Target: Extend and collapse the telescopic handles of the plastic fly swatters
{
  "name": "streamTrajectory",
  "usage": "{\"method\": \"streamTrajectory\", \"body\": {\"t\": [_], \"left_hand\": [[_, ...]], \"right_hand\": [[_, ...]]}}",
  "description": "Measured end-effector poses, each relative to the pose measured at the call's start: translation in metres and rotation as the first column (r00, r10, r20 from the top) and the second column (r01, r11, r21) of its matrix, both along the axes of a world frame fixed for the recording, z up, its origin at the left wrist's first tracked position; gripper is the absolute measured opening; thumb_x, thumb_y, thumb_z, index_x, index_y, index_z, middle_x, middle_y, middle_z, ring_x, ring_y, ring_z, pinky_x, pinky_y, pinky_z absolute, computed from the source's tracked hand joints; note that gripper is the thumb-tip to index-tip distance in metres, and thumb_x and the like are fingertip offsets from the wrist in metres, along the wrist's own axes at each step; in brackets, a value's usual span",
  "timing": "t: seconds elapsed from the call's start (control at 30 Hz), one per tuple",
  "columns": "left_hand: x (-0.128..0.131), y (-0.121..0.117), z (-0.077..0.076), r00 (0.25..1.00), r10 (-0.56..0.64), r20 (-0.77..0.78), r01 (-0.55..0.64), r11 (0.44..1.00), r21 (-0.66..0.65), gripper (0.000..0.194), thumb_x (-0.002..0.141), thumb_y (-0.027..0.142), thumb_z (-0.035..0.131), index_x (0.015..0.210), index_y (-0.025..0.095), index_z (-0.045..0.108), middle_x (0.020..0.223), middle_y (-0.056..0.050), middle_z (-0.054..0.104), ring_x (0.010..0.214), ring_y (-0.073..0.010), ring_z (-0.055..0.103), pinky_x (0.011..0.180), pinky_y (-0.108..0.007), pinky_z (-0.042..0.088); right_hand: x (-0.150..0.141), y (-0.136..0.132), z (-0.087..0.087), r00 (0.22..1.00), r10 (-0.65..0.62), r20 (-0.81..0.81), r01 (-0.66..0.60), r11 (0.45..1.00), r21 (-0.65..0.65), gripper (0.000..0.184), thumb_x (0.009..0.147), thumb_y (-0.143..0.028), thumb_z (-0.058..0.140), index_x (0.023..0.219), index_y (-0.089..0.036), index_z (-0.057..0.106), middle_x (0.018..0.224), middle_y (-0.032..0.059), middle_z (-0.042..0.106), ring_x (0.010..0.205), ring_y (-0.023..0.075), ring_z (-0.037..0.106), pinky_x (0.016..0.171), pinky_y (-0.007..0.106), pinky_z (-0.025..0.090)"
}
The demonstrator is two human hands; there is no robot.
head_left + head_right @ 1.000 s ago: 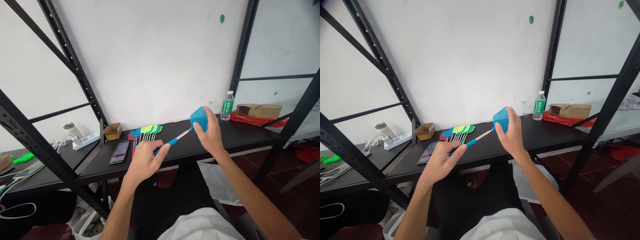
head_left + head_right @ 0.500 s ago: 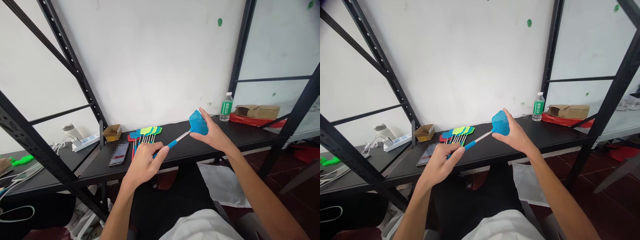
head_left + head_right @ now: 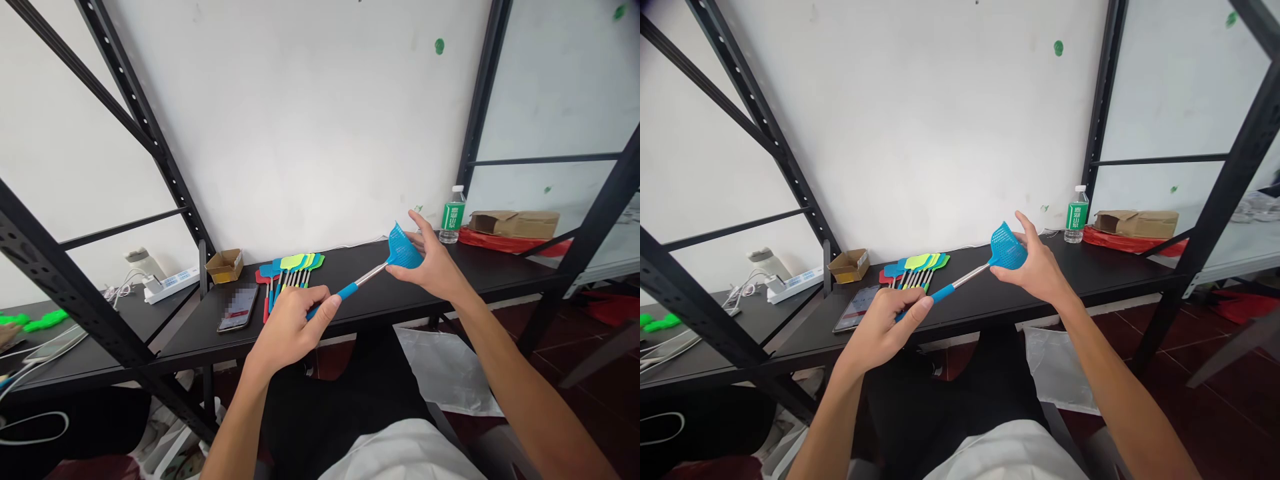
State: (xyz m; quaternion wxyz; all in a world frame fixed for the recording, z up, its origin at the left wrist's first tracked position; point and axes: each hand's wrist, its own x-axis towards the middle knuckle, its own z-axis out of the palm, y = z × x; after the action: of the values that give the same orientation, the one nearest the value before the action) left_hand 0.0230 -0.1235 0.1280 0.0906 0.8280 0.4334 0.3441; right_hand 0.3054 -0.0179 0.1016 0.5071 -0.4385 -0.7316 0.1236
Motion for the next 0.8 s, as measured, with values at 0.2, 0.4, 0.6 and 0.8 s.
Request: {"method": "streamTrajectory", "body": {"t": [0.2,0.4,0.6,0.8], "left_hand": [[-0.0036,-0.0001,0.0006,1.0,-0.001,0.008,0.001,1.0,0.011,0.044,0.102,0.037,0.043,0.064,0.019,0.029,0.06,0.005,0.028,0.057,-0.0101,0.025,0.055,-0.027,0.021],[0.0003,-0.0004,-0.0003,0.999,0.009,-0.038,-0.008,1.0,0.012,0.043,0.101,0.037,0.043,0.064,0.019,0.032,0.059,0.005,0.03,0.056,-0.0105,0.027,0.056,-0.028,0.021],[-0.0008,0.0007,-0.0002,0.999,0.005,-0.034,-0.006,1.0,-0.003,0.045,0.102,0.04,0.042,0.064,0.019,0.031,0.059,0.005,0.029,0.056,-0.0107,0.026,0.056,-0.029,0.021],[0.0004,0.0008,-0.0009,0.999,0.003,-0.037,-0.003,1.0,-0.007,0.045,0.102,0.041,0.043,0.064,0.019,0.032,0.059,0.005,0.029,0.056,-0.0107,0.027,0.056,-0.029,0.021]], "right_hand": [[-0.0013,-0.0014,-0.0007,1.0,0.008,0.021,-0.009,0.999,0.039,0.11,0.074,-0.051,0.079,0.161,-0.035,0.014,0.15,0.0129,0.05,0.133,0.0404,0.053,0.103,0.055,0.05],[0.0009,-0.0022,-0.0003,0.999,-0.029,0.033,0.028,0.999,0.041,0.112,0.073,-0.052,0.08,0.161,-0.037,0.014,0.153,0.0124,0.047,0.134,0.0421,0.052,0.103,0.059,0.049],[0.0008,-0.0038,0.0009,0.998,-0.056,0.032,0.055,0.997,0.055,0.115,0.071,-0.054,0.081,0.162,-0.037,0.011,0.158,0.0123,0.04,0.138,0.0443,0.047,0.103,0.061,0.048],[0.0039,-0.0014,-0.0001,0.999,-0.016,0.052,0.014,0.999,0.036,0.12,0.072,-0.055,0.08,0.162,-0.038,0.003,0.16,0.0102,0.039,0.137,0.0414,0.048,0.106,0.06,0.046]]}}
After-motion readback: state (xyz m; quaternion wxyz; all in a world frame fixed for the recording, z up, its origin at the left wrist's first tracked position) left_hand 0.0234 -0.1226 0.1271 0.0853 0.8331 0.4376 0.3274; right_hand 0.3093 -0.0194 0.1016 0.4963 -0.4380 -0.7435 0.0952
